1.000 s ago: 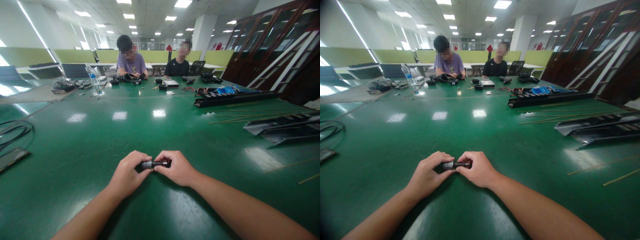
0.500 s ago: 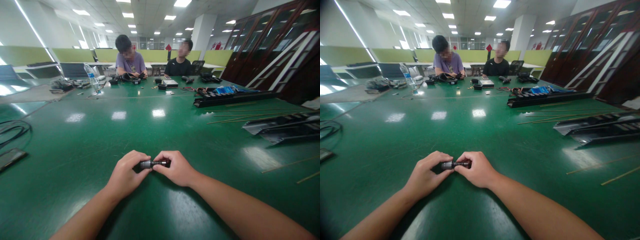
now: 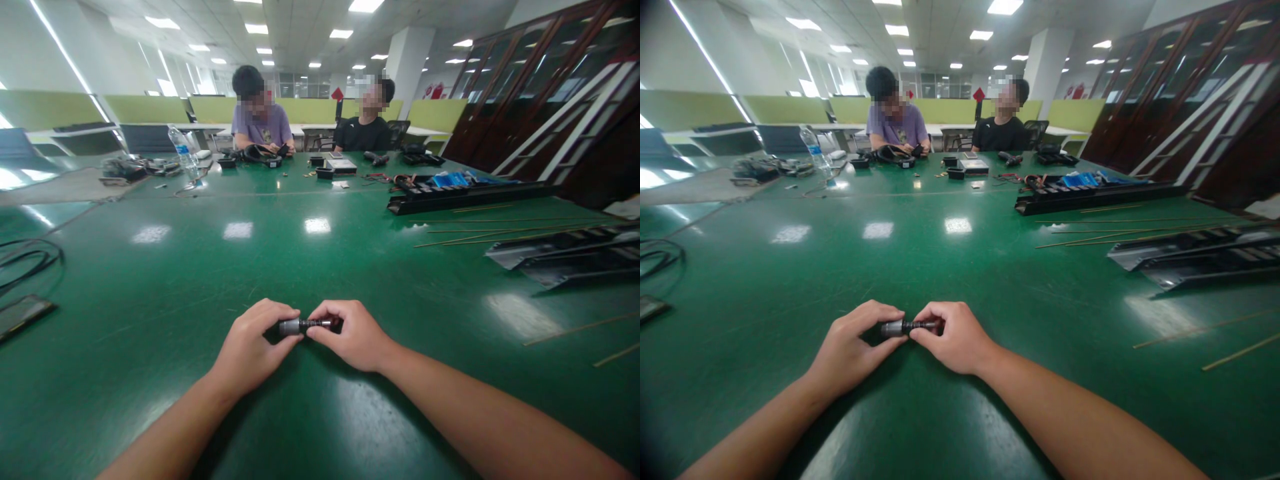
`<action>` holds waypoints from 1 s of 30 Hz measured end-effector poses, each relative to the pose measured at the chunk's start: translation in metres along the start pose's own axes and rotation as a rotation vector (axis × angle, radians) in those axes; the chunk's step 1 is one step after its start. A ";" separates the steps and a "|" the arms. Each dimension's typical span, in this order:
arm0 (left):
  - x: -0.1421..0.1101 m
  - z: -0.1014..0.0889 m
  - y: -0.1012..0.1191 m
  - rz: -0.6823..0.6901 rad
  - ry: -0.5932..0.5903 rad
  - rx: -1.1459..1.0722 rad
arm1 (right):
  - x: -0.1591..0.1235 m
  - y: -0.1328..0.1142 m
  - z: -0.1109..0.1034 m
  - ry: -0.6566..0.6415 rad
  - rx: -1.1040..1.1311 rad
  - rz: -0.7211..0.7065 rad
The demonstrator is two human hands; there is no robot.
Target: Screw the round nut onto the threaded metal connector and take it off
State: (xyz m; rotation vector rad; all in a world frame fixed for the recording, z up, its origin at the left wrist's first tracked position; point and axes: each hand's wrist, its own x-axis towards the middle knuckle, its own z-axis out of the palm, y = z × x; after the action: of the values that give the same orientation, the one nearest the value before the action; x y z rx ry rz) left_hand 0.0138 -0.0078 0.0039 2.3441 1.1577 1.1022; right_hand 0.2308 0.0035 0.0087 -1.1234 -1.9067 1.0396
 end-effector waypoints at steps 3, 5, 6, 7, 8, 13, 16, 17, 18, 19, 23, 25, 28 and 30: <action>0.000 0.000 0.000 -0.002 -0.003 -0.003 | 0.001 0.000 0.000 0.000 -0.001 -0.001; 0.000 0.000 0.000 -0.002 -0.001 0.000 | 0.001 0.001 0.000 0.002 -0.003 0.000; 0.001 0.000 0.000 -0.001 0.000 0.002 | 0.001 0.001 0.000 0.002 -0.003 0.001; 0.001 0.000 -0.001 0.000 0.002 0.003 | 0.001 0.001 0.000 0.002 -0.003 0.000; 0.001 0.000 -0.001 0.001 0.003 0.004 | 0.001 0.001 0.000 0.003 -0.004 0.000; 0.001 -0.001 -0.001 -0.004 -0.001 0.012 | 0.001 0.000 -0.001 0.005 0.002 0.009; 0.001 -0.002 -0.001 -0.010 -0.002 0.015 | 0.001 -0.001 -0.001 0.004 0.009 0.017; 0.001 -0.002 -0.001 -0.012 -0.002 0.014 | 0.001 -0.001 -0.001 0.004 0.010 0.017; 0.001 -0.002 -0.001 -0.014 -0.003 0.014 | 0.001 0.000 -0.001 0.006 0.011 0.018; 0.001 -0.002 -0.001 -0.016 -0.003 0.015 | 0.001 0.000 -0.001 0.008 0.011 0.019; 0.001 -0.003 0.000 -0.010 0.004 0.020 | 0.001 0.001 0.000 0.015 0.011 0.020; 0.001 -0.003 0.000 -0.010 0.010 0.022 | 0.001 0.002 0.000 0.014 0.012 0.023; 0.002 -0.004 0.001 -0.015 0.013 0.026 | 0.000 0.002 0.000 0.016 0.014 0.028; 0.002 -0.004 0.001 -0.017 0.012 0.030 | 0.000 0.002 -0.001 0.019 0.013 0.026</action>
State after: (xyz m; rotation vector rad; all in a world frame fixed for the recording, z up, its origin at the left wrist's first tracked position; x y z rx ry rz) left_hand 0.0123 -0.0070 0.0084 2.3484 1.2041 1.1020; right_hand 0.2321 0.0045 0.0072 -1.1494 -1.8725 1.0507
